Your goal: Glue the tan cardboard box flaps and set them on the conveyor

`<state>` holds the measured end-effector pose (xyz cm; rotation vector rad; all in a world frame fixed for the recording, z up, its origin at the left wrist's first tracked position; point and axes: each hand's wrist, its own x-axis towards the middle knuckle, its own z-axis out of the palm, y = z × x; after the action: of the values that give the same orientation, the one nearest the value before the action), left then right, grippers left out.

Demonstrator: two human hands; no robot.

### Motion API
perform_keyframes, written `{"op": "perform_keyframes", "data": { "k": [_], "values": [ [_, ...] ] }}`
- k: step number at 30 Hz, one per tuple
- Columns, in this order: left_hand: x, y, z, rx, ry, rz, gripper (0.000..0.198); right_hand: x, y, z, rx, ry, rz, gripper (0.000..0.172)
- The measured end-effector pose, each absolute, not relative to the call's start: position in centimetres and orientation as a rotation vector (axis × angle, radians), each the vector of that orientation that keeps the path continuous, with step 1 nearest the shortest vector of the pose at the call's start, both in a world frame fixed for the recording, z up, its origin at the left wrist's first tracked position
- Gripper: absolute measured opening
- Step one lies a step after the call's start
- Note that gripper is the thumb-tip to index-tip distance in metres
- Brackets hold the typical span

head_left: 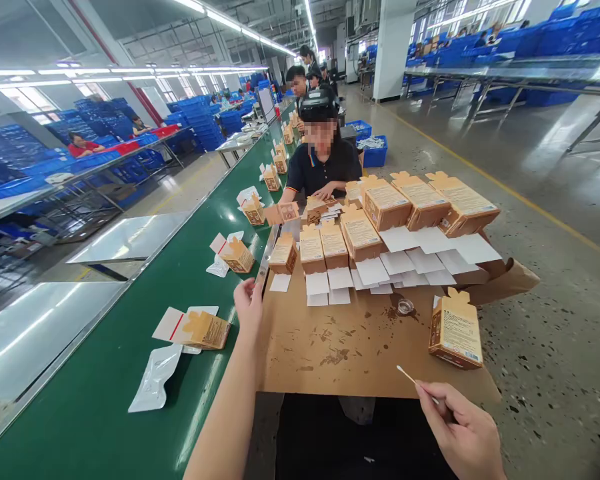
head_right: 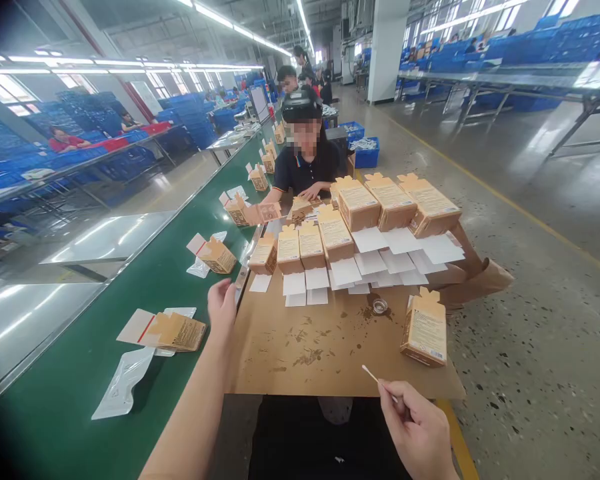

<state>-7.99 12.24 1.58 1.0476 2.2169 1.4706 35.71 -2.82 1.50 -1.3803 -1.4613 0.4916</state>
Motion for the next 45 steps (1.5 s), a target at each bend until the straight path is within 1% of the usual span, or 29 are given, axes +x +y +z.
{"op": "perform_keyframes", "data": {
  "k": [3,6,10,14,16,18,19,22,23,24,25,28,30,34,38,41,45],
  "values": [
    [-7.9,20.4,3.3,1.054,2.206,1.327,0.034,34.8,-2.6,1.8,-1.330,-1.460,0.517,0.027],
    [-7.4,23.1,3.3,1.051,2.180,1.184,0.028,34.8,-3.0,1.4,-1.319,-1.423,0.501,0.026],
    [-7.0,20.9,2.7,1.045,2.143,1.102,0.023,35.8,-3.8,0.6,-1.387,-1.403,0.516,0.023],
    [-7.1,15.3,2.4,0.994,2.143,1.095,0.031,36.6,-4.0,0.4,-1.418,-1.412,0.536,0.025],
    [-7.2,11.5,2.0,0.961,2.154,1.083,0.037,36.7,-3.8,0.6,-1.421,-1.396,0.534,0.027],
    [-7.3,7.3,1.4,0.913,2.153,1.089,0.047,36.6,-3.4,0.9,-1.419,-1.396,0.544,0.028],
    [-7.4,5.2,1.1,0.875,2.127,1.112,0.055,36.6,-3.2,1.1,-1.410,-1.402,0.545,0.029],
    [-7.6,-0.4,0.3,0.689,1.916,1.205,0.090,36.3,-2.3,1.9,-1.349,-1.450,0.503,0.028],
    [-7.6,-1.7,0.3,0.610,1.835,1.241,0.098,36.1,-2.0,2.3,-1.332,-1.476,0.483,0.028],
    [-7.5,-2.7,0.4,0.541,1.765,1.281,0.100,35.9,-1.7,2.6,-1.317,-1.506,0.466,0.029],
    [-7.1,-3.3,0.6,0.489,1.706,1.323,0.097,35.6,-1.5,2.9,-1.308,-1.545,0.459,0.029],
    [-4.9,-3.4,1.0,0.487,1.589,1.407,0.080,34.0,-1.1,3.0,-1.275,-1.701,0.476,0.032],
    [-2.8,-2.6,1.0,0.571,1.565,1.375,0.077,32.3,-1.1,2.1,-1.218,-1.817,0.477,0.033],
    [0.1,-1.0,0.2,0.682,1.589,1.321,0.086,28.0,-1.4,-1.2,-1.096,-1.978,0.449,0.031],
    [0.2,-0.6,-0.1,0.711,1.598,1.299,0.093,24.6,-1.3,-3.8,-1.048,-2.185,0.379,0.032],
    [-0.1,-0.7,0.1,0.759,1.623,1.266,0.094,23.8,-0.5,-4.3,-1.019,-2.322,0.383,0.031],
    [-0.4,-0.9,0.3,0.800,1.633,1.229,0.092,24.3,0.6,-4.2,-1.033,-2.342,0.434,0.027]
  ]
}}
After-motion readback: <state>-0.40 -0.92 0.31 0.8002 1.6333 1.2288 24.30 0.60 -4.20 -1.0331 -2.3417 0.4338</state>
